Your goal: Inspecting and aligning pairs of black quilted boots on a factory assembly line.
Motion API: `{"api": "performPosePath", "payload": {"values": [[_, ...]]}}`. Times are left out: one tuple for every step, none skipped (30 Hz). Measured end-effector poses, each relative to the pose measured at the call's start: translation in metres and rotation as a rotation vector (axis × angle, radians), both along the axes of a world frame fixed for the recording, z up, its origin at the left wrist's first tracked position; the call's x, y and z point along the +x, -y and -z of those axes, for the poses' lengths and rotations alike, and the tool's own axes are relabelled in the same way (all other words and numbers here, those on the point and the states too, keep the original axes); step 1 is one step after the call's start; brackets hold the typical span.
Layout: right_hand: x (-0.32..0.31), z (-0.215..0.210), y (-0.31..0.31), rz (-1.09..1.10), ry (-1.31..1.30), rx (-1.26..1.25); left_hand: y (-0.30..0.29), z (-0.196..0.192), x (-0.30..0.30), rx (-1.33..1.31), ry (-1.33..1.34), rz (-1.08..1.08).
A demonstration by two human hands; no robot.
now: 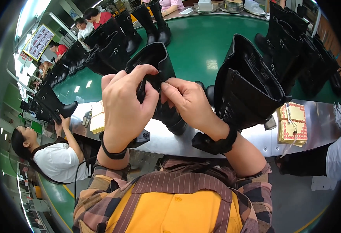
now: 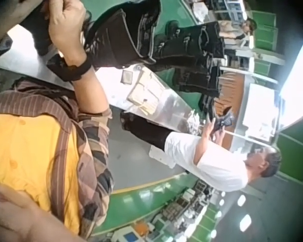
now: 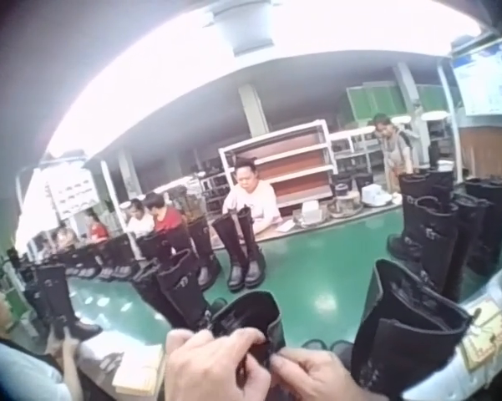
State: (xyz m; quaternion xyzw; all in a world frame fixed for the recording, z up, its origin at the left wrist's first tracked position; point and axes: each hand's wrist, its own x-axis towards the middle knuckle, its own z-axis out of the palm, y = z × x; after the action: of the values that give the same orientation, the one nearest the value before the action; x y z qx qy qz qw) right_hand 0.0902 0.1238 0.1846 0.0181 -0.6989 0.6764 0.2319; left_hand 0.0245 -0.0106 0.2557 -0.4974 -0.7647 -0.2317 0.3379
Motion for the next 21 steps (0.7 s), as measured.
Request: {"api": "performPosePath", "payload": {"values": [[0.000, 0.000, 0.001, -0.012, -0.004, -0.002, 0.002, -0.003, 0.000, -0.079, 0.018, -0.004], [0.000, -0.001, 0.002, -0.015, -0.010, -0.007, 0.004, -0.005, 0.000, -0.067, 0.005, 0.018], [0.000, -0.001, 0.002, -0.027, -0.007, -0.006, 0.007, -0.006, -0.001, -0.116, 0.070, -0.003], [0.000, -0.001, 0.003, -0.020, -0.004, -0.027, 0.010, -0.006, -0.003, -0.151, 0.122, -0.017], [0.000, -0.001, 0.002, -0.011, 0.000, -0.046, 0.013, -0.003, -0.007, -0.101, 0.090, -0.054], [0.001, -0.001, 0.001, -0.010, -0.002, -0.045, 0.016, 0.002, -0.011, -0.025, 0.020, -0.063], [0.001, -0.001, 0.000, -0.034, 0.003, -0.101, 0.022, 0.010, -0.015, 0.127, 0.089, -0.016], [0.001, -0.001, -0.003, -0.051, -0.003, -0.159, 0.029, 0.019, -0.021, 0.206, 0.000, -0.014], [0.000, 0.000, -0.003, -0.055, -0.038, -0.157, 0.034, 0.034, -0.024, 0.369, -0.061, 0.091], [0.001, 0.000, -0.006, -0.048, -0.039, -0.156, 0.039, 0.053, -0.027, 0.549, 0.001, 0.109], [0.000, 0.000, -0.007, -0.077, -0.011, -0.138, 0.040, 0.075, -0.030, 0.580, 0.081, 0.258], [0.000, 0.000, -0.008, -0.099, 0.026, -0.125, 0.043, 0.101, -0.028, 0.512, 0.174, 0.250], [-0.001, 0.000, -0.007, -0.103, 0.018, -0.120, 0.041, 0.129, -0.020, 0.434, 0.354, 0.205], [-0.001, -0.001, -0.006, -0.124, 0.009, -0.165, 0.040, 0.158, -0.011, 0.371, 0.672, 0.176], [-0.002, -0.002, -0.005, -0.150, 0.007, -0.208, 0.037, 0.182, -0.010, 0.301, 0.905, 0.261], [-0.003, -0.004, -0.004, -0.143, 0.006, -0.202, 0.037, 0.203, -0.010, 0.183, 0.881, 0.240], [-0.003, -0.007, -0.003, -0.170, 0.039, -0.240, 0.034, 0.221, -0.007, 0.203, 0.986, 0.264], [-0.003, -0.011, -0.002, -0.170, 0.116, -0.275, 0.030, 0.235, -0.005, 0.221, 1.045, 0.292], [-0.002, -0.015, 0.000, -0.165, 0.094, -0.302, 0.029, 0.244, -0.003, 0.218, 1.092, 0.294], [0.000, -0.020, -0.001, -0.155, 0.099, -0.296, 0.028, 0.250, -0.002, 0.191, 1.073, 0.219], [0.003, -0.026, -0.002, -0.181, 0.033, -0.322, 0.026, 0.252, -0.001, 0.167, 1.013, 0.142]]}}
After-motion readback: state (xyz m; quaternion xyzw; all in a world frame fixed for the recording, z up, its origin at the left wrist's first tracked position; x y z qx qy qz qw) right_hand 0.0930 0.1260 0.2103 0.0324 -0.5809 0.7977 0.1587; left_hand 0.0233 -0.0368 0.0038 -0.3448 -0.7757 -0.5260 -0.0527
